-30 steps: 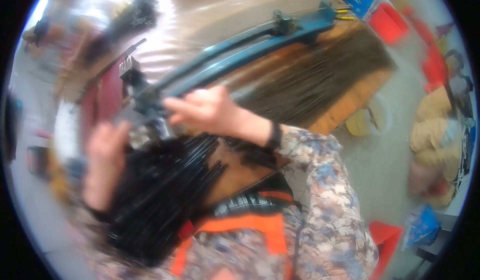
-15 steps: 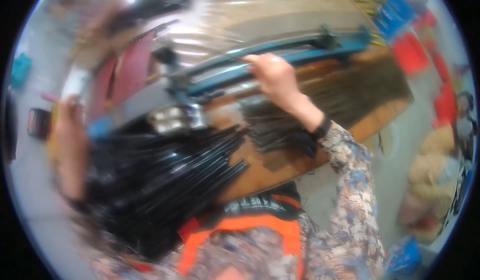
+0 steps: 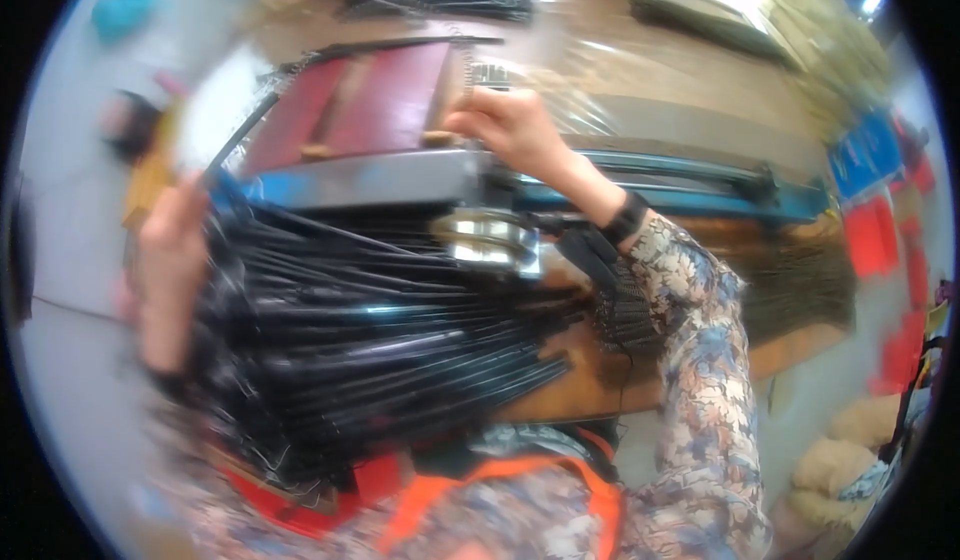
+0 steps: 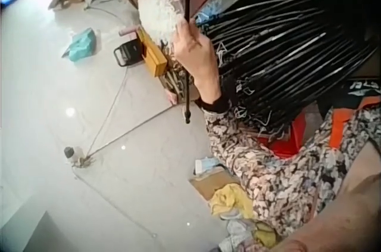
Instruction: The recorder sorts and aligns thin black metal rods using a manual alignment machine at a workbench.
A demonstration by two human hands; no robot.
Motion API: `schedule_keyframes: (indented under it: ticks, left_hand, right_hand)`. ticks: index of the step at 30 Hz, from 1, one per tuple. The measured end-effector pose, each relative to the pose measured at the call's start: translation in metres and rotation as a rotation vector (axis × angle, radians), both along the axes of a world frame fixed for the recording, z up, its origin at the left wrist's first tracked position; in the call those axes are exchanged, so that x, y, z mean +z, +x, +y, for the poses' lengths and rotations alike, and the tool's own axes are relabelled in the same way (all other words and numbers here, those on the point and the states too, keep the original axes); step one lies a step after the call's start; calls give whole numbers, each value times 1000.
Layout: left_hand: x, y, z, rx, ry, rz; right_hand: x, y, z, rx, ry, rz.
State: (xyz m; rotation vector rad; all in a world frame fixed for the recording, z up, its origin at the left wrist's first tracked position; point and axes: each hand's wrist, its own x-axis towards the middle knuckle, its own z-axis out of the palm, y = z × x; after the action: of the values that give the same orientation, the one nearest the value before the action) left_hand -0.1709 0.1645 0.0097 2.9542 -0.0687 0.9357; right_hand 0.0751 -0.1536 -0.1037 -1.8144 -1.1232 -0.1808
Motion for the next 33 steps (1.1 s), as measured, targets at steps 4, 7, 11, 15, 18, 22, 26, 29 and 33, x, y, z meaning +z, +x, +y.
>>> schedule_keyframes:
  ticks: [4, 7, 11, 15, 18, 22, 26, 29, 33]
  left_hand:
    - [-16, 3, 2, -41, -56, -17]
    - [-21, 12, -9, -67, -67, -43]
    - [-26, 19, -18, -54, -78, -29]
    - [-34, 17, -12, -41, -89, 2]
    - [-34, 20, -3, -63, -61, 26]
    - [-33, 23, -8, -96, -81, -11]
    - [-29, 18, -2, -84, -98, -7]
    - [-39, 19, 10, -64, -26, 22]
    - [-48, 26, 14, 3, -26, 80]
  right_hand:
    - [-1, 3, 1, 28, -8, 30]
    - [-5, 10, 1, 40, -134, -2]
    - [-10, 12, 5, 97, -280, -123]
    - [0, 12, -7, 24, -125, -75]
    - [-5, 5, -2, 41, -86, -89]
    - [-1, 5, 8, 125, -126, -103]
    - [7, -1, 33, 200, -629, -36]
    - [-8, -12, 37, 127, -705, -294]
    - [-15, 12, -56, -212, -424, -482]
